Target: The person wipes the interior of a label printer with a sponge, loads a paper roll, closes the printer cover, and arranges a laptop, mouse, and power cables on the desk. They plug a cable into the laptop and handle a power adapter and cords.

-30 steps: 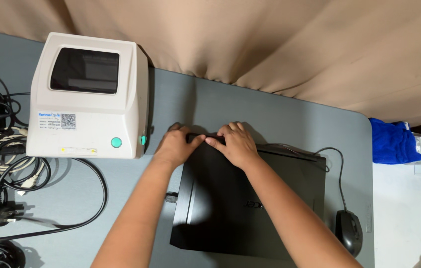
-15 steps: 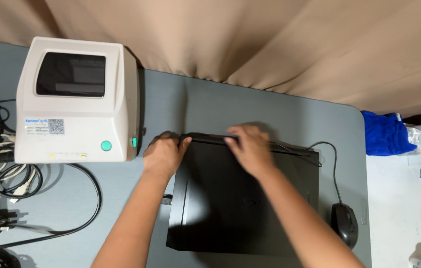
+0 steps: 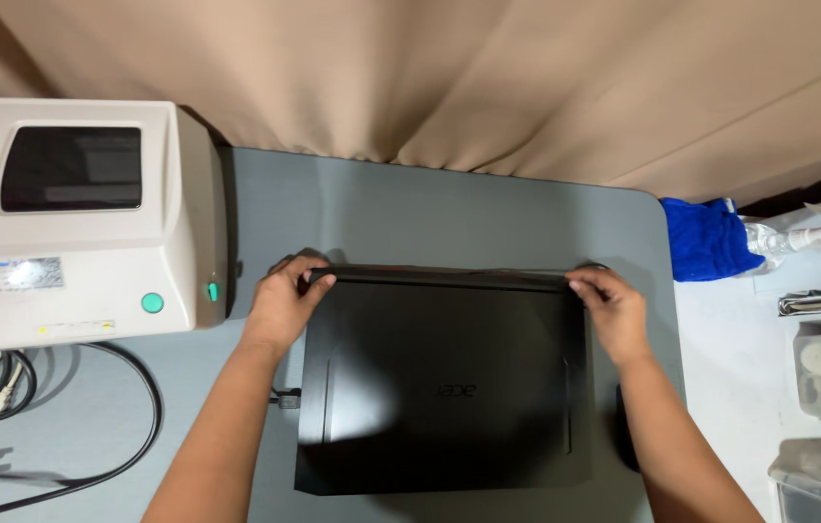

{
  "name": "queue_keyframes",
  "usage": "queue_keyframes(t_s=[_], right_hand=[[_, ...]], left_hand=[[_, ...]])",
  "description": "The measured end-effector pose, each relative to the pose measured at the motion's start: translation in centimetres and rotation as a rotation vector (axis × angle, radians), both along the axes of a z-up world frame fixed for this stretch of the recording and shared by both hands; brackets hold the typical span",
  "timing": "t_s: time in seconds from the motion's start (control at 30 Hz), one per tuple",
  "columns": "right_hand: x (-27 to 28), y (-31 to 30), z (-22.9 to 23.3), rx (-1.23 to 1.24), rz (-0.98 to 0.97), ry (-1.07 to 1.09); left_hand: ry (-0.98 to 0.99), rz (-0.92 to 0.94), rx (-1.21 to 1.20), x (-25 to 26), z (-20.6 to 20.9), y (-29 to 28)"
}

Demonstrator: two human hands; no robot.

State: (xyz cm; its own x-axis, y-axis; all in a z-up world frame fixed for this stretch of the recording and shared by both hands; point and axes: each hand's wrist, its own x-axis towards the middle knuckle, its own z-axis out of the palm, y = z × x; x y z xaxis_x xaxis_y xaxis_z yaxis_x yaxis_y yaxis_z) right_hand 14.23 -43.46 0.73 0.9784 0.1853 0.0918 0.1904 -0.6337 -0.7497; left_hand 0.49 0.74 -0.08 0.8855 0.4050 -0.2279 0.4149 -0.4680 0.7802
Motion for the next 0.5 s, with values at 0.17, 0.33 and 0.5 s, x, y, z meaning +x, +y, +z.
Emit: queue_keyframes(t_s=[0.17, 0.33, 0.5], right_hand=[[2.4, -1.1, -2.3, -0.048, -0.098, 0.091], [3.0, -2.3, -3.4, -0.068, -0.035, 0.144], [0.6, -3.6, -5.3, -0.054, -0.157, 0.129]], left_hand=[[0.111, 0.05, -0.099, 0.5, 0.0, 0.7], [0.133, 0.069, -0.152, 0.5, -0.3, 1.0], [0.189, 0.129, -0.062, 0.7, -0.6, 0.7]])
